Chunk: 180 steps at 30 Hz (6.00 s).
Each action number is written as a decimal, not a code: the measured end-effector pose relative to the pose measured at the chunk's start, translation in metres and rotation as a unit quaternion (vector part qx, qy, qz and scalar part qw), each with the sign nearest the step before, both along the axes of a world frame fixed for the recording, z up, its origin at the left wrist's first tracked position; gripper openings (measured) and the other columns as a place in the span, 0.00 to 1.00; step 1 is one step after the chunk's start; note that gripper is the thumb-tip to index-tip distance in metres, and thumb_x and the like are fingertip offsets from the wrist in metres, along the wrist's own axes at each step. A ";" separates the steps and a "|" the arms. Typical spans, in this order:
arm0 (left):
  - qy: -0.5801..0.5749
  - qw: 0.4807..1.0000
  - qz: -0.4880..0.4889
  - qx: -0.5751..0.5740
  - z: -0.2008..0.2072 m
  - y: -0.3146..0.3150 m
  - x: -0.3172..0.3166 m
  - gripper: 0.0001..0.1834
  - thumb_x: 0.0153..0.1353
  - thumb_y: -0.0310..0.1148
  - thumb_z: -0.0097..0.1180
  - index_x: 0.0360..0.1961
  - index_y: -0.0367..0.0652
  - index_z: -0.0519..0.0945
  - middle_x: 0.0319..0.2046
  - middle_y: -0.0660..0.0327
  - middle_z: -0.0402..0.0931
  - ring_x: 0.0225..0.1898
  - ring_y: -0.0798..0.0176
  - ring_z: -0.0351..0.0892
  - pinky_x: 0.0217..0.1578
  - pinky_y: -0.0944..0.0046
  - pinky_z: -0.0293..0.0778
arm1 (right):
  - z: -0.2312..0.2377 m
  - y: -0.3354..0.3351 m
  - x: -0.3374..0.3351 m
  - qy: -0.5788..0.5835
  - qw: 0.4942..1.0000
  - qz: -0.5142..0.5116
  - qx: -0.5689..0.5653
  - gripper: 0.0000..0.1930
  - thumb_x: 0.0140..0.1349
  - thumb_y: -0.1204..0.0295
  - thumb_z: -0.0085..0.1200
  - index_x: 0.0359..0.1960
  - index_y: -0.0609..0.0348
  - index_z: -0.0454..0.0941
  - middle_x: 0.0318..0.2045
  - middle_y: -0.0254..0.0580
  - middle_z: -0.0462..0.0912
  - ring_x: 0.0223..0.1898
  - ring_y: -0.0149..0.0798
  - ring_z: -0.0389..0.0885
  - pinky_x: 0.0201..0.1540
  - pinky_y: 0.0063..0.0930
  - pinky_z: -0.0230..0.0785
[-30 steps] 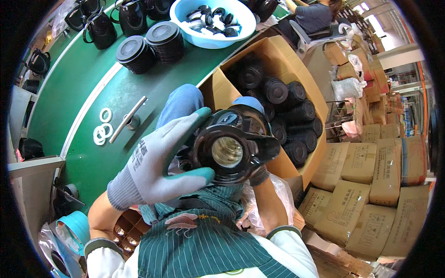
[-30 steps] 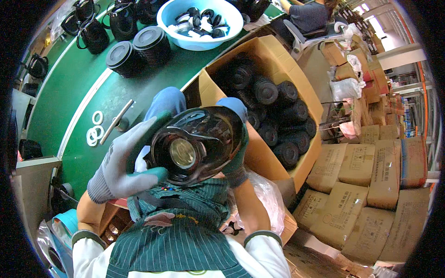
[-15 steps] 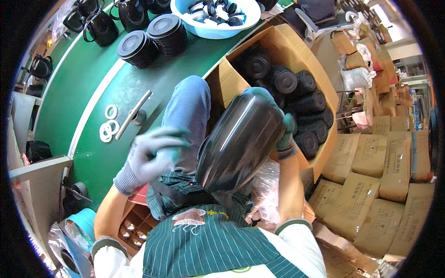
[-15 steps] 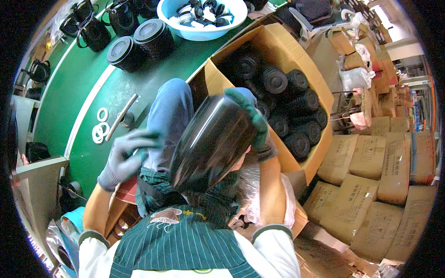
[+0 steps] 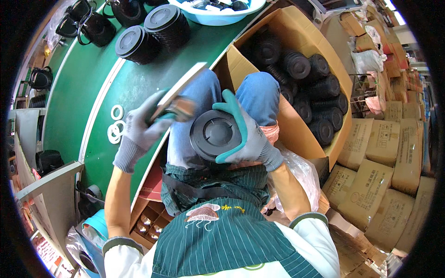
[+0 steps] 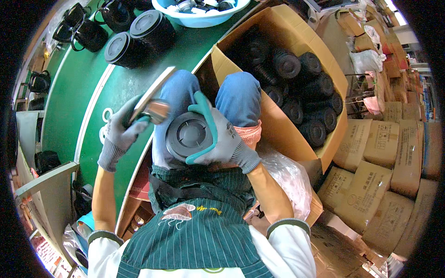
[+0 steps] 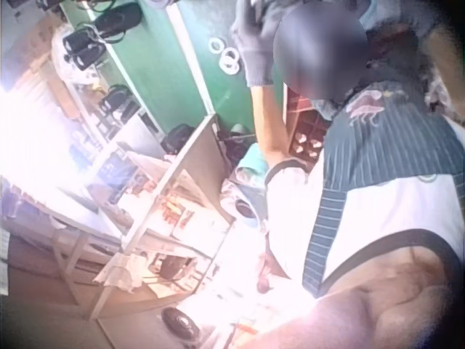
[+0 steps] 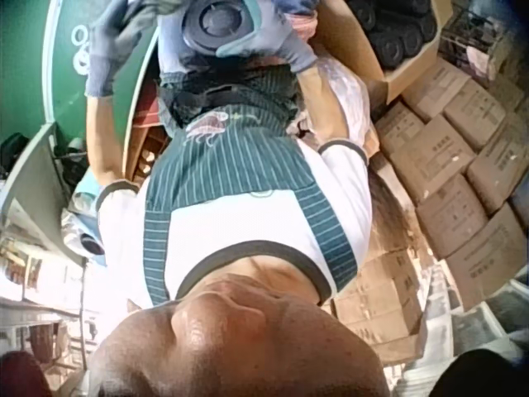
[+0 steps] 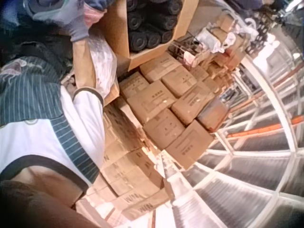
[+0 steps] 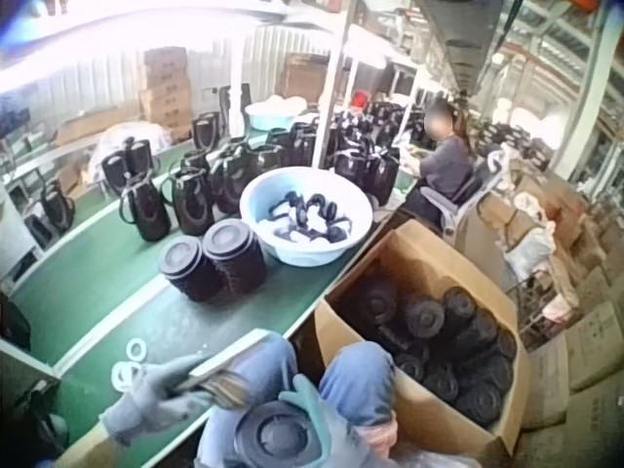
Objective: The person assembles black kettles by inserting a metal rod into the base, securing it with a black cap, and placing the finished units on a green workbench. The person repeats this process for multiple kettles.
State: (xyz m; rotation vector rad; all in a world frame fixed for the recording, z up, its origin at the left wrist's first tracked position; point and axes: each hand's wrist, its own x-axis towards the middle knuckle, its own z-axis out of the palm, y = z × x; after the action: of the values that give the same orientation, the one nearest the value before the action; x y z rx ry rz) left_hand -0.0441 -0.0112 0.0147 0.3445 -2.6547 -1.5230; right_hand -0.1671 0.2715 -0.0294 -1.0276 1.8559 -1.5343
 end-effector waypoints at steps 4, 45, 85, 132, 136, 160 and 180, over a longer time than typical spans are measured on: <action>-0.080 0.968 -0.230 -0.057 0.061 0.037 -0.039 0.39 0.52 0.35 0.72 0.68 0.43 0.76 0.46 0.47 0.86 0.48 0.50 0.88 0.54 0.54 0.80 | -0.018 -0.003 0.001 -0.118 0.987 -0.031 -0.103 0.67 0.46 0.37 0.69 0.81 0.59 0.45 0.72 0.61 0.67 0.72 0.52 0.68 0.76 0.48 0.57; -0.081 0.821 -0.535 0.181 -0.012 0.155 -0.181 0.29 0.72 0.57 0.51 0.44 0.42 0.89 0.50 0.45 0.83 0.52 0.47 0.81 0.58 0.53 0.74 | 0.085 -0.091 0.052 0.327 0.890 0.316 0.045 0.19 0.66 0.54 0.52 0.29 0.59 0.79 0.16 0.33 0.75 0.17 0.36 0.74 0.23 0.39 0.60; 0.077 0.875 -0.320 -0.354 0.011 0.043 -0.048 0.42 0.61 0.63 0.61 0.65 0.42 0.73 0.46 0.51 0.82 0.42 0.49 0.86 0.41 0.54 0.83 | -0.003 0.011 0.027 -0.090 0.965 -0.189 -0.158 0.23 0.72 0.63 0.55 0.60 0.61 0.64 0.53 0.49 0.73 0.58 0.48 0.70 0.68 0.41 0.63; 0.118 0.859 0.292 -0.403 -0.043 -0.355 -0.090 0.47 0.57 0.57 0.68 0.75 0.56 0.65 0.72 0.45 0.64 0.68 0.38 0.69 0.66 0.45 0.70 | -0.038 -0.141 -0.022 -0.619 0.785 0.018 -0.002 0.42 0.76 0.39 0.35 0.79 0.59 0.53 0.68 0.65 0.69 0.67 0.67 0.68 0.75 0.68 0.52; 0.096 0.806 0.349 -0.468 -0.069 -0.387 -0.035 0.46 0.59 0.60 0.61 0.75 0.51 0.66 0.73 0.46 0.62 0.73 0.42 0.61 0.74 0.39 0.52 | -0.063 -0.126 -0.028 -0.700 0.710 0.017 -0.072 0.41 0.75 0.42 0.38 0.79 0.58 0.53 0.69 0.59 0.69 0.68 0.64 0.67 0.75 0.64 0.51; -0.161 0.680 0.421 -0.578 0.004 -0.374 0.248 0.18 0.57 0.31 0.66 0.51 0.52 0.84 0.51 0.58 0.81 0.56 0.51 0.78 0.57 0.47 0.73 | -0.044 -0.145 -0.004 -0.558 0.819 0.131 -0.030 0.36 0.80 0.46 0.36 0.77 0.61 0.57 0.69 0.62 0.71 0.68 0.60 0.73 0.75 0.54 0.61; 0.165 0.904 -0.026 -0.393 0.090 -0.087 0.141 0.35 0.43 0.33 0.73 0.57 0.38 0.81 0.61 0.44 0.76 0.64 0.40 0.76 0.64 0.39 0.73 | 0.110 -0.129 -0.013 0.137 0.972 0.177 -0.068 0.23 0.53 0.65 0.77 0.44 0.61 0.77 0.61 0.55 0.80 0.59 0.49 0.82 0.60 0.38 0.76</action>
State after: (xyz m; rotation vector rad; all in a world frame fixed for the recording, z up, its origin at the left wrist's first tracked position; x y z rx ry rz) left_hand 0.0973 -0.0982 0.1050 -0.0424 -2.7135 -0.3580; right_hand -0.1800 0.1428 0.0808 -1.6069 1.6363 -1.3705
